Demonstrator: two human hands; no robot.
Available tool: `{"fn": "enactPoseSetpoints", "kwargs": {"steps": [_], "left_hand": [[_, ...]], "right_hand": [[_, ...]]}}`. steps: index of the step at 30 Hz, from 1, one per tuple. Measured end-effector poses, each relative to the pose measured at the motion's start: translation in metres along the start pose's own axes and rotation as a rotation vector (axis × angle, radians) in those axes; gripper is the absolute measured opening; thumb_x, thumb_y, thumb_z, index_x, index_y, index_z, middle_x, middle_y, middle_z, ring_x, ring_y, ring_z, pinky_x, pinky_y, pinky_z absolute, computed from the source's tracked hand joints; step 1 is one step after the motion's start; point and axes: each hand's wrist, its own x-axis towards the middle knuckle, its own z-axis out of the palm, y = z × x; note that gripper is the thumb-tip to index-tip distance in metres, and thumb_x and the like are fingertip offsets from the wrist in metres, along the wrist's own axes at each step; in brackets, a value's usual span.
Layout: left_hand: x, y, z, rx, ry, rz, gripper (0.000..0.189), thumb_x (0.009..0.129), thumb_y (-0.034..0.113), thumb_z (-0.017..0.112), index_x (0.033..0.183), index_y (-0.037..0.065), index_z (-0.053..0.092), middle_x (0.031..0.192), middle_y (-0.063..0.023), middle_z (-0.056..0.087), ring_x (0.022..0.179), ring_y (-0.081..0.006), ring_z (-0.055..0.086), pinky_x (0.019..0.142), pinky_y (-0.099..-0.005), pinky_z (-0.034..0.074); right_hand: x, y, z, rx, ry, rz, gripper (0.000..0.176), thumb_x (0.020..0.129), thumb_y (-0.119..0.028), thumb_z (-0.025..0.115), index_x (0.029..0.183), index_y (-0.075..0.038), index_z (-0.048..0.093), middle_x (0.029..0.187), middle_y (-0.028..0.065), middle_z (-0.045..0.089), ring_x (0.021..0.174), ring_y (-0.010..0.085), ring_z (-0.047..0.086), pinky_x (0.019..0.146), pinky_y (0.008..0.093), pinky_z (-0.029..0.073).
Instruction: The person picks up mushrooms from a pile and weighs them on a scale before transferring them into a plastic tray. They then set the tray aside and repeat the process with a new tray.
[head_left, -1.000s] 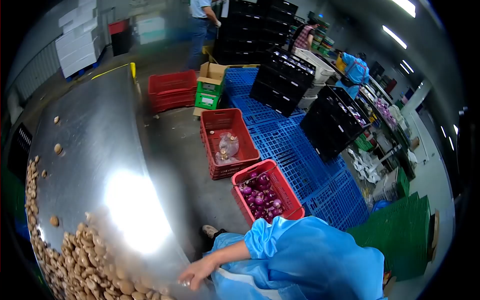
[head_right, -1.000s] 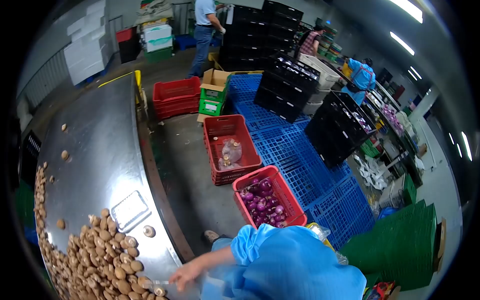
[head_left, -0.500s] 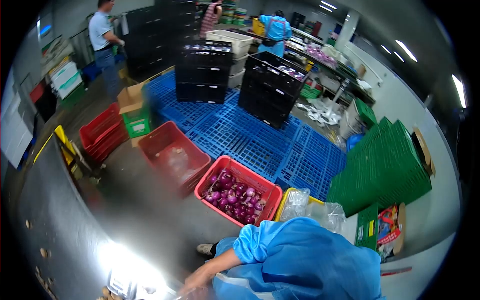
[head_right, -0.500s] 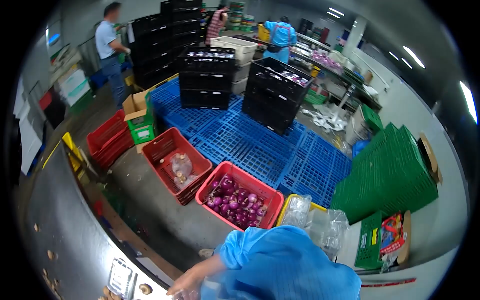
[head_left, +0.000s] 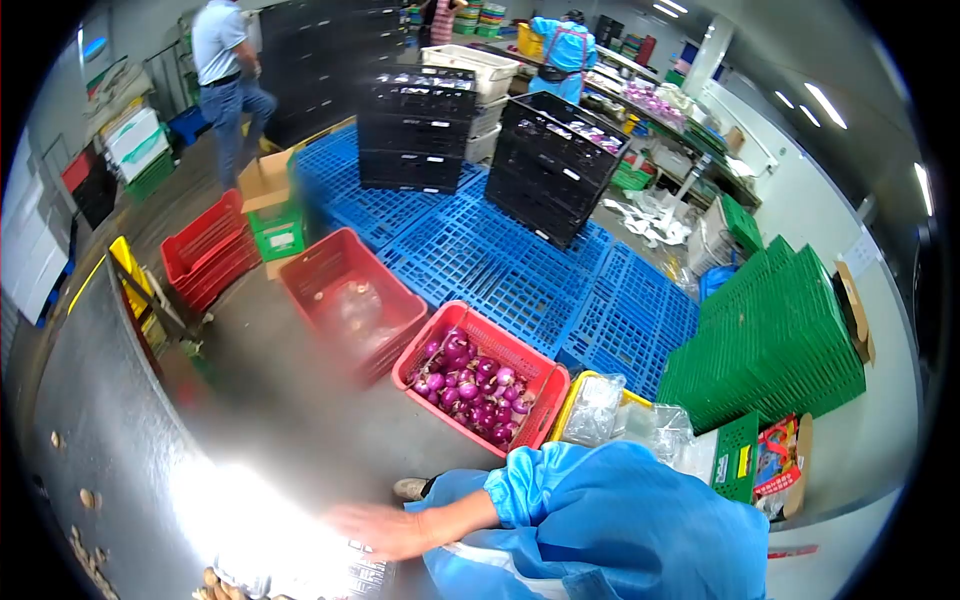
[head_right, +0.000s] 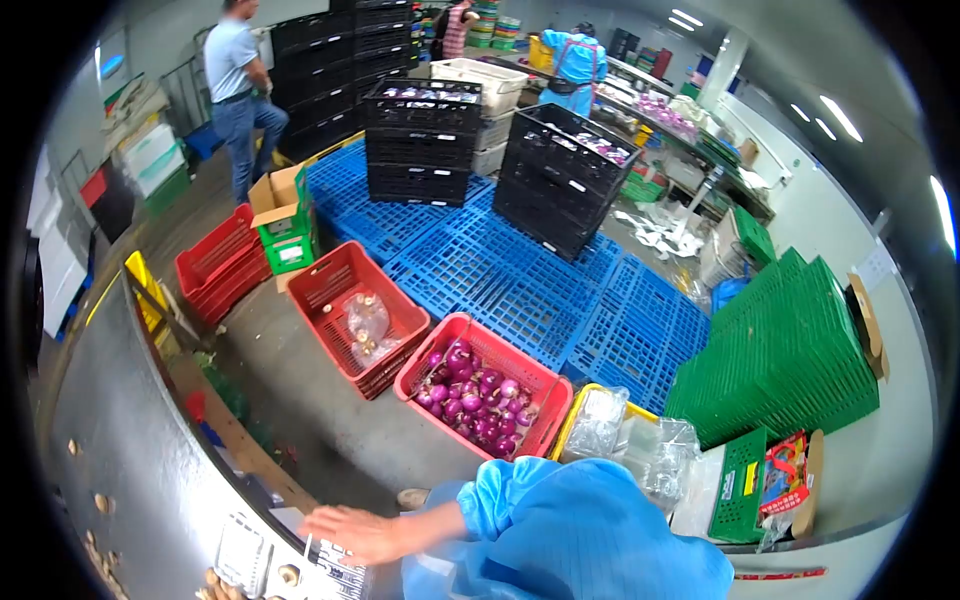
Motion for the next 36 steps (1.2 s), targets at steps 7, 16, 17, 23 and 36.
{"fn": "enactPoseSetpoints", "kwargs": {"steps": [7, 16, 17, 23, 36], "left_hand": [[-0.053, 0.025, -0.031, -0.110, 0.192, -0.142, 0.049, 0.095, 0.014, 0.056, 0.138, -0.002, 0.040, 0.124, -0.0246, 0.054, 0.093, -0.0315, 0.057, 0.071, -0.0417, 0.050], [-0.116, 0.026, -0.050, -0.311, 0.422, -0.232, 0.044, 0.091, 0.023, 0.061, 0.126, -0.003, 0.052, 0.127, -0.0238, 0.055, 0.110, -0.0332, 0.051, 0.089, -0.0478, 0.044], [-0.122, 0.024, -0.051, -0.334, 0.445, -0.243, 0.044, 0.091, 0.024, 0.061, 0.125, -0.003, 0.054, 0.128, -0.0238, 0.056, 0.112, -0.0334, 0.051, 0.091, -0.0485, 0.043], [-0.157, 0.021, -0.056, -0.503, 0.566, -0.273, 0.044, 0.088, 0.030, 0.064, 0.116, -0.003, 0.062, 0.130, -0.0233, 0.056, 0.124, -0.0345, 0.047, 0.103, -0.0525, 0.039], [-0.237, -0.002, -0.012, -0.350, 0.808, -0.213, 0.044, 0.097, 0.013, 0.054, 0.135, -0.002, 0.037, 0.095, -0.0213, 0.066, 0.048, -0.0221, 0.061, 0.036, -0.0266, 0.046]], "right_hand": [[-0.044, -0.001, 0.150, 0.313, -0.131, -0.732, 0.031, 0.098, -0.026, 0.047, 0.109, -0.001, 0.062, 0.093, 0.0205, 0.064, 0.084, 0.0392, 0.063, 0.077, 0.0473, 0.052], [-0.024, -0.055, 0.157, 0.261, -0.643, -0.604, 0.030, 0.088, -0.026, 0.056, 0.078, 0.000, 0.064, 0.081, 0.0213, 0.062, 0.081, 0.0393, 0.061, 0.069, 0.0497, 0.049], [-0.024, -0.057, 0.159, 0.268, -0.705, -0.609, 0.029, 0.088, -0.027, 0.056, 0.078, 0.000, 0.064, 0.082, 0.0212, 0.062, 0.081, 0.0391, 0.061, 0.069, 0.0495, 0.049], [-0.003, -0.085, 0.146, 0.374, -0.712, -0.776, 0.027, 0.091, -0.031, 0.055, 0.090, -0.007, 0.066, 0.086, 0.0203, 0.065, 0.083, 0.0372, 0.063, 0.071, 0.0495, 0.050], [0.018, -0.096, 0.113, 0.396, -0.620, -0.623, 0.047, 0.077, -0.032, 0.075, 0.111, -0.003, 0.064, 0.113, 0.0164, 0.062, 0.113, 0.0355, 0.056, 0.098, 0.0455, 0.044]]}}
